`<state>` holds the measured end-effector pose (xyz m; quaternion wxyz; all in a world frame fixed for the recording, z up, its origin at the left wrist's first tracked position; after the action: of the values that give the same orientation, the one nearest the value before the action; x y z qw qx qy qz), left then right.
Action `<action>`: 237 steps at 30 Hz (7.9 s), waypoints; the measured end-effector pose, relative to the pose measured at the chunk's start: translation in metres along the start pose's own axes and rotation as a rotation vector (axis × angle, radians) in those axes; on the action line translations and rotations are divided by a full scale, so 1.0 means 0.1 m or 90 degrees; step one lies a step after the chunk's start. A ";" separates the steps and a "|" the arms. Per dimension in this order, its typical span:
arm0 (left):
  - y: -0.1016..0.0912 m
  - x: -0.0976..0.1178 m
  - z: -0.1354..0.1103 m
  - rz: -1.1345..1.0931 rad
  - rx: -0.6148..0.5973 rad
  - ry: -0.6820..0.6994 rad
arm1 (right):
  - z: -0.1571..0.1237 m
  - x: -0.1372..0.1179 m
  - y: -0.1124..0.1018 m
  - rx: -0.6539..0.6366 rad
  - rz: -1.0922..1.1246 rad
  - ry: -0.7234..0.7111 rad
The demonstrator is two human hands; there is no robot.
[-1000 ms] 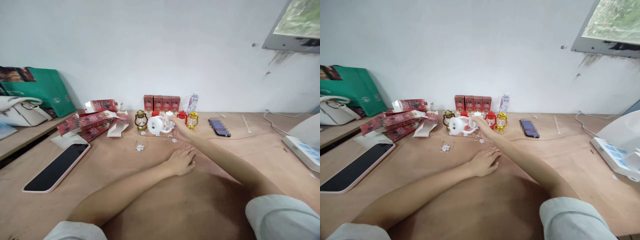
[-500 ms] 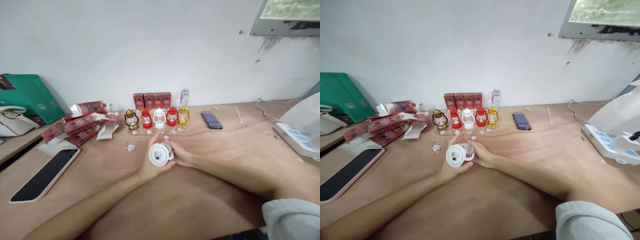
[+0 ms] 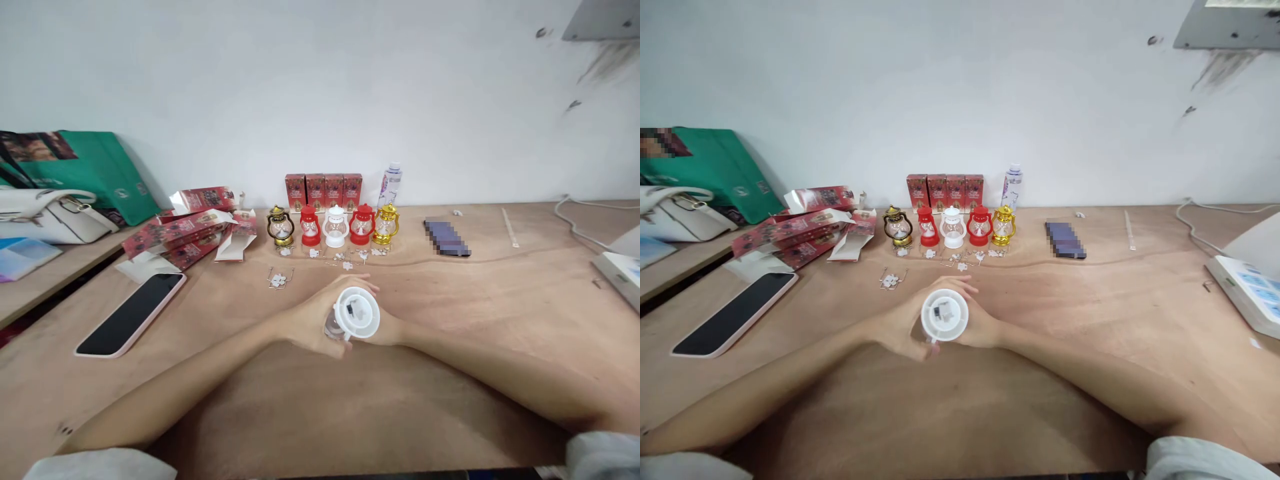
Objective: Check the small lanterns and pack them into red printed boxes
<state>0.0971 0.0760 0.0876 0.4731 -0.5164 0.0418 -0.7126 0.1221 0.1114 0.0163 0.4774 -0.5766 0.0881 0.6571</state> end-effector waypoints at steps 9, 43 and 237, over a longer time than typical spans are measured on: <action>-0.69 -0.55 -0.23 0.301 -0.196 -0.308 | 0.07 0.13 -0.02 0.016 0.170 0.105; -1.28 -1.19 -0.70 0.515 -0.215 -0.509 | 0.07 0.15 0.03 -0.003 0.246 0.124; -0.31 0.66 0.07 0.815 -0.051 0.066 | -0.08 0.10 -0.26 0.208 -0.024 0.172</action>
<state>0.0813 0.0489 0.1540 0.7826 -0.3712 0.3909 -0.3113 0.1476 0.1250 0.0161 0.5603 -0.5760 0.2458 0.5421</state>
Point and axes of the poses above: each hand's wrist, its own z-axis towards the middle knuckle, its own y-axis out of the palm, x = y × z, the point moved 10 cm from there along z, towards the middle knuckle, and after that the axes turned 3 degrees about y, right-handed, at the moved point
